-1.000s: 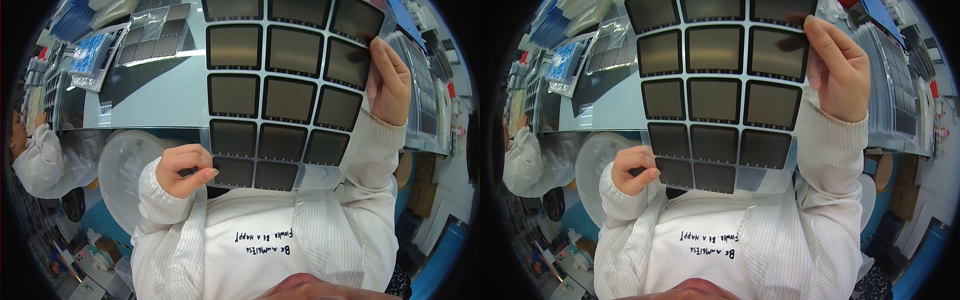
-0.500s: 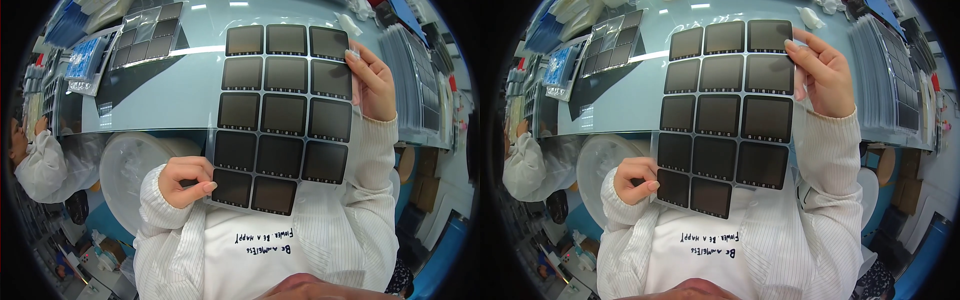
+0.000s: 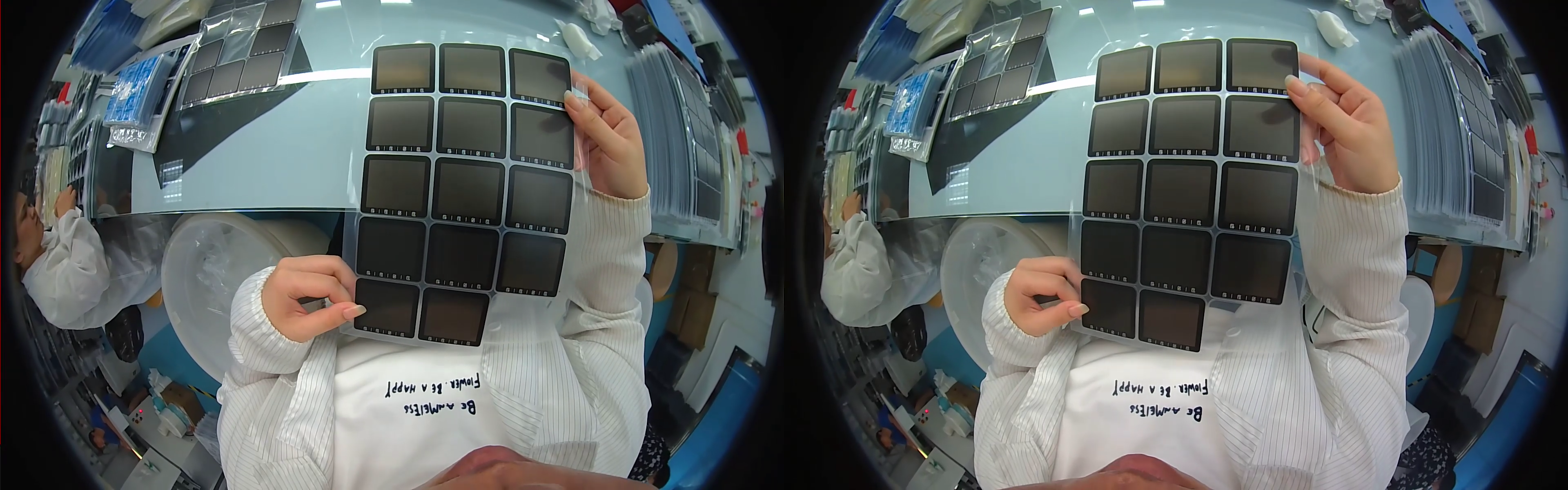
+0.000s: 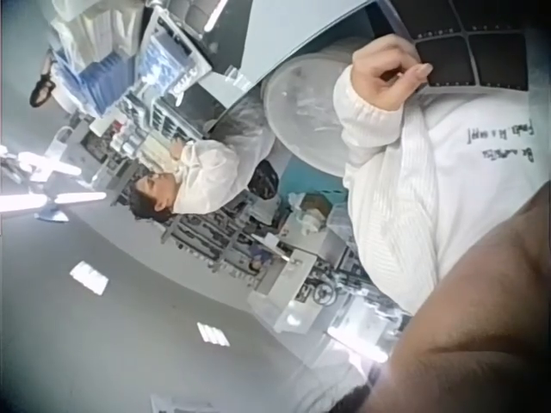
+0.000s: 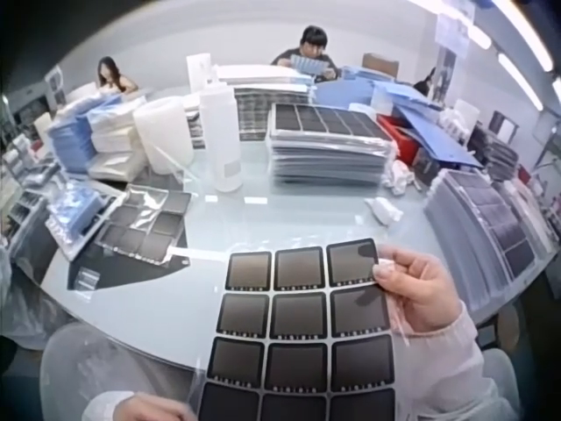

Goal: Inspecting and cleaning individual photographic negatives on a light table.

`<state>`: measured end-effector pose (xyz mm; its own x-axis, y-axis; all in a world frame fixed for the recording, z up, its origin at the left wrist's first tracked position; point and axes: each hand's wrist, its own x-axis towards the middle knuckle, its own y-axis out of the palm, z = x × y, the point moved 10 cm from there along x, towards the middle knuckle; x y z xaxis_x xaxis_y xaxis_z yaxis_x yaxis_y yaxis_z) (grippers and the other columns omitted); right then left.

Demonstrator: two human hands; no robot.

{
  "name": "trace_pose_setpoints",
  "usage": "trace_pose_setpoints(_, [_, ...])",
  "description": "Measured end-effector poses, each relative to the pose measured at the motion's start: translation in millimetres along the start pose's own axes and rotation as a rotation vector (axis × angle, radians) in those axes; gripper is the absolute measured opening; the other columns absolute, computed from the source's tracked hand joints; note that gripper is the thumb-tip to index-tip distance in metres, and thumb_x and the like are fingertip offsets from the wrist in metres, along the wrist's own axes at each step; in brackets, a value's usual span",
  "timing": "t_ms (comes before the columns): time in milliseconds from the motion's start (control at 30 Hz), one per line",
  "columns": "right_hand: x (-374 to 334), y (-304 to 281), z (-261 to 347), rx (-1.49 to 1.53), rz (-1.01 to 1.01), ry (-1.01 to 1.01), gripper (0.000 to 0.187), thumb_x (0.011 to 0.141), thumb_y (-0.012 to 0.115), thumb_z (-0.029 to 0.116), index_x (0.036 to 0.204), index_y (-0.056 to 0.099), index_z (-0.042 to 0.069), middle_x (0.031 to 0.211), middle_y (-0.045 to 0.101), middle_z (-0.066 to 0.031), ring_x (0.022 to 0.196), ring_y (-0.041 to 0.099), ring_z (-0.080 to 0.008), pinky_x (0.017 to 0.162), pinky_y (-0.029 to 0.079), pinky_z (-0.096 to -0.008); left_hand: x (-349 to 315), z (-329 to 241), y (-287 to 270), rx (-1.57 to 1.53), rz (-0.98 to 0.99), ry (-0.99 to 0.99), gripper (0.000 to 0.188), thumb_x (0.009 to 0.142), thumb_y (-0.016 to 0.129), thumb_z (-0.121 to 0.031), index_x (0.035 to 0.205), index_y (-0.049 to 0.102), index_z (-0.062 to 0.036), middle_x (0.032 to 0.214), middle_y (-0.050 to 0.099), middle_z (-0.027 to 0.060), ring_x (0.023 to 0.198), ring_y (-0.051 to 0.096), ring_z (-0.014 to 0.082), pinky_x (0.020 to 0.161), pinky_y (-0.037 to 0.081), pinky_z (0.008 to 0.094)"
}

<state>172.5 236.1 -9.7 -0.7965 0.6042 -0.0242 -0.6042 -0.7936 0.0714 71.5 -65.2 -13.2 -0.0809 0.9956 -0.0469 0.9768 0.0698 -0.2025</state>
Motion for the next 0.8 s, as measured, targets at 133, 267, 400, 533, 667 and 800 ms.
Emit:
trace_pose_setpoints(133, [1, 0, 0, 0.033, -0.015, -0.001, 0.04, 0.088, 0.061, 0.011, 0.122, 0.051, -0.008, 0.069, 0.062, -0.0045, 0.043, 0.049, -0.0068, 0.04, 0.037, -0.0167, 0, 2, 2, 0.037, 0.005, -0.02, 0.007, 0.075, 0.07, -0.004, 0.071, 0.066, 0.0006, 0.074, 0.06, 0.0083, 0.058, 0.056, 0.0143, 0.053, 0.045, 0.0238])
trace_pose_setpoints(267, [2, 4, 3, 0.01, -0.029, 0.003, 0.04, 0.088, 0.061, 0.011, 0.122, 0.051, -0.008, 0.068, 0.061, -0.004, 0.043, 0.049, -0.007, 0.04, 0.036, -0.0169, 2, 2, -1, 0.02, -0.005, 0.025, 0.007, 0.075, 0.07, -0.004, 0.071, 0.066, 0.0008, 0.074, 0.06, 0.0083, 0.059, 0.057, 0.0145, 0.053, 0.045, 0.0238])
trace_pose_setpoints(400, [3, -1, -3, -0.027, -0.017, 0.025, 0.042, 0.089, 0.059, 0.011, 0.125, 0.047, -0.008, 0.075, 0.063, -0.0049, 0.044, 0.05, -0.0058, 0.041, 0.037, -0.0161, 2, 5, -1, 0.001, -0.013, 0.009, 0.008, 0.075, 0.07, -0.004, 0.07, 0.066, 0.0008, 0.073, 0.059, 0.0084, 0.059, 0.057, 0.015, 0.053, 0.045, 0.0242])
trace_pose_setpoints(533, [8, -1, -6, -0.054, 0.01, 0.048, 0.043, 0.091, 0.057, 0.012, 0.127, 0.045, -0.008, 0.087, 0.067, -0.0073, 0.045, 0.051, -0.005, 0.042, 0.038, -0.0142, 3, 6, -7, -0.032, -0.072, -0.019, 0.011, 0.077, 0.068, -0.003, 0.068, 0.063, 0.0016, 0.07, 0.059, 0.0082, 0.059, 0.056, 0.0155, 0.054, 0.043, 0.0248])
trace_pose_setpoints(667, [20, 0, -12, 0.004, 0.107, 0.042, 0.041, 0.091, 0.058, 0.013, 0.125, 0.047, -0.008, 0.088, 0.066, -0.0069, 0.053, 0.056, -0.0051, 0.048, 0.041, -0.0136, 0, 12, -20, -0.055, -0.205, -0.015, 0.015, 0.08, 0.063, -0.004, 0.067, 0.058, 0.0022, 0.068, 0.058, 0.0082, 0.057, 0.052, 0.0152, 0.054, 0.04, 0.0249])
trace_pose_setpoints(800, [32, -10, -29, -0.018, 0.04, 0.067, 0.039, 0.09, 0.058, 0.013, 0.123, 0.049, -0.007, 0.091, 0.066, -0.0051, 0.071, 0.061, -0.0046, 0.059, 0.045, -0.0137, 0, 18, -23, -0.082, -0.291, -0.061, 0.019, 0.084, 0.06, -0.007, 0.067, 0.057, 0.0031, 0.067, 0.057, 0.0084, 0.058, 0.052, 0.0149, 0.056, 0.04, 0.0247])
